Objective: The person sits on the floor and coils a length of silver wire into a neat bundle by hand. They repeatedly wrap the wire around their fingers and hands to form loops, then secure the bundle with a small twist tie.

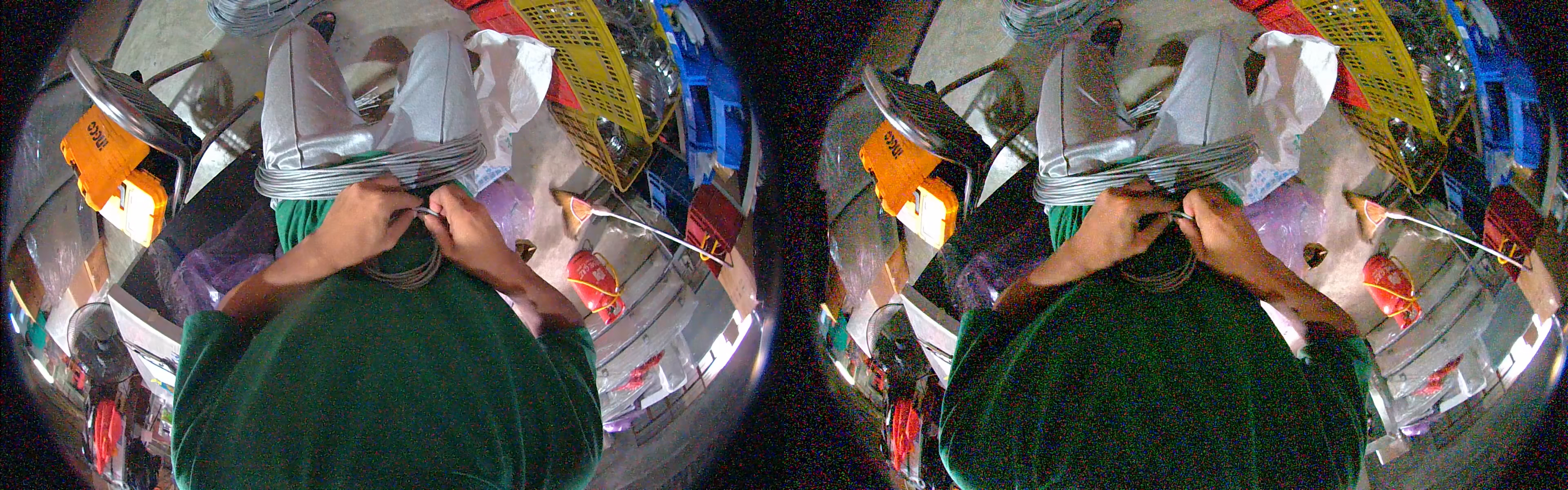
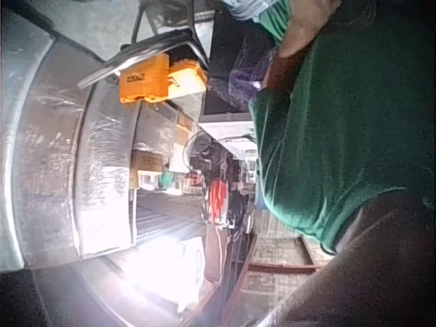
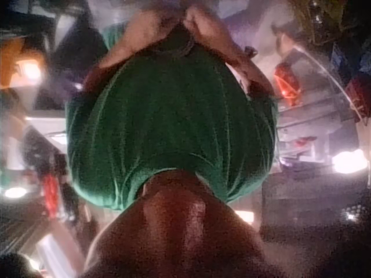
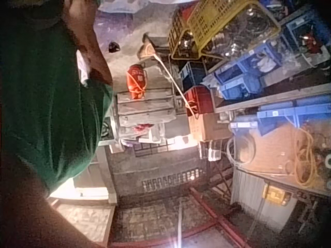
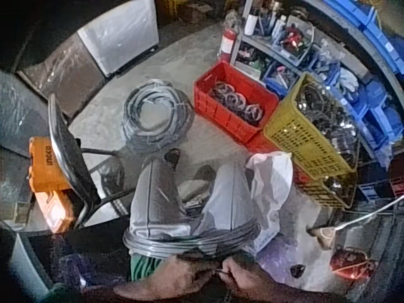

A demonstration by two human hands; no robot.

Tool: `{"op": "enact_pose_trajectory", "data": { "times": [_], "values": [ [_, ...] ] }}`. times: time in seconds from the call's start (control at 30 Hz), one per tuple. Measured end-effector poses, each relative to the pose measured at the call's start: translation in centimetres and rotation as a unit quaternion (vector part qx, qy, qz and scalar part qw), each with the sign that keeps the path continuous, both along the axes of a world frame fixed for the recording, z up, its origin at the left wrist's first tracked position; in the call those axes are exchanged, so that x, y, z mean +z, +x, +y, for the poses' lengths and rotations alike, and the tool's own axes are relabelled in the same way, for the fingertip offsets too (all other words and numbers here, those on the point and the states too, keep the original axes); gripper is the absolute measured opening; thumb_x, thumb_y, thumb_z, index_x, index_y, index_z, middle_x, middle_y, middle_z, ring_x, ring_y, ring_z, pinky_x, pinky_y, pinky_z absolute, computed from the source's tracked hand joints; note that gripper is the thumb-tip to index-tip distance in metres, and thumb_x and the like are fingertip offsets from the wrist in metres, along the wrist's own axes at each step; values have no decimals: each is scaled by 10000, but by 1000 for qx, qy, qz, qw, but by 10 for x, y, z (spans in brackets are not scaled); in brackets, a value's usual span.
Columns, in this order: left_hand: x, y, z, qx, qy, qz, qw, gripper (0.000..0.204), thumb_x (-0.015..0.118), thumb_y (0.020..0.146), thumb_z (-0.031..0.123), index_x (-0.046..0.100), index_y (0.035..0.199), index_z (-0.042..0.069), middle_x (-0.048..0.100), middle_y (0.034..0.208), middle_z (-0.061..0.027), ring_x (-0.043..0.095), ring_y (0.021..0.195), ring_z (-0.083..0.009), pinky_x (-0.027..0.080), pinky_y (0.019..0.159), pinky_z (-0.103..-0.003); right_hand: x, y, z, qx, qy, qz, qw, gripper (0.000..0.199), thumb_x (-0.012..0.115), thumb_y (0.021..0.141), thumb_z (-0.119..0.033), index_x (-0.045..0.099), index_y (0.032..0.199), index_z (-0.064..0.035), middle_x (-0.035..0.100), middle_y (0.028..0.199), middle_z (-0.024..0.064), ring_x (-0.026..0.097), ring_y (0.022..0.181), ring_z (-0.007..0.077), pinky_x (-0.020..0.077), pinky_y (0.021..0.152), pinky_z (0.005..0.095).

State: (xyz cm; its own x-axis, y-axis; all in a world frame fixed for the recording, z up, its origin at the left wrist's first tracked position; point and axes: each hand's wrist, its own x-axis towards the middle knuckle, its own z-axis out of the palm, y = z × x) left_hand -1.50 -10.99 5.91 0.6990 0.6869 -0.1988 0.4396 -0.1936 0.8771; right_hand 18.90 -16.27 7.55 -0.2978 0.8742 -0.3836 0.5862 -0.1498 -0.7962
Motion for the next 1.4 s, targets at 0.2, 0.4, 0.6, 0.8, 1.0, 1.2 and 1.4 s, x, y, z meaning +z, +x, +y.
{"op": "enact_pose_trajectory", "data": {
  "times": [0.2,0.4,0.6,0.8,1.0,1.2,1.4],
  "values": [
    [-5,1,-3,-2,17,-14,1000,183,683,772,135,725,924,43,665,867,-145,659,830,-312,545,746,-401,4,-1,0,3,5,-2,1000,183,644,869,-73,490,946,-9,532,809,178,563,737,363,454,661,418],
    [-1,2,-3,64,-44,-45,996,232,688,772,60,723,999,23,686,944,-168,670,883,-336,550,790,-393,20,5,13,-9,-90,3,996,223,619,905,-186,503,993,-16,585,887,213,592,855,421,474,748,461],
    [10,1,5,94,-20,-50,994,291,688,793,50,694,1080,6,682,982,-189,679,915,-324,535,828,-374,23,6,13,-67,-159,46,984,267,628,928,-203,524,1082,-12,640,971,188,647,908,341,498,780,406],
    [22,-16,19,159,-368,-123,908,324,625,896,66,633,1214,3,698,1047,-95,649,908,-183,512,837,-312,19,7,15,-122,-236,214,940,236,606,966,-173,557,1121,-2,653,937,79,618,897,149,495,773,309],
    [27,-18,44,283,-406,-206,844,391,528,997,156,519,1347,-18,628,1232,-94,598,1042,-164,486,914,-317,33,19,58,-68,-217,167,959,211,554,1003,-179,593,1102,4,639,902,18,565,848,81,469,767,261],
    [37,-39,72,353,-194,-128,907,374,532,997,153,536,1289,-81,632,1236,-136,586,1145,-184,442,990,-320,21,46,167,27,-161,36,986,232,642,941,-251,640,1010,-30,637,784,29,591,683,142,491,630,300],
    [34,-54,64,355,-117,-42,927,415,581,969,288,598,1226,-38,682,1145,-171,644,1089,-241,480,949,-356,-63,86,282,-406,-16,417,813,234,634,935,-301,595,1045,-99,647,866,12,607,694,131,497,614,290]
  ]
}}
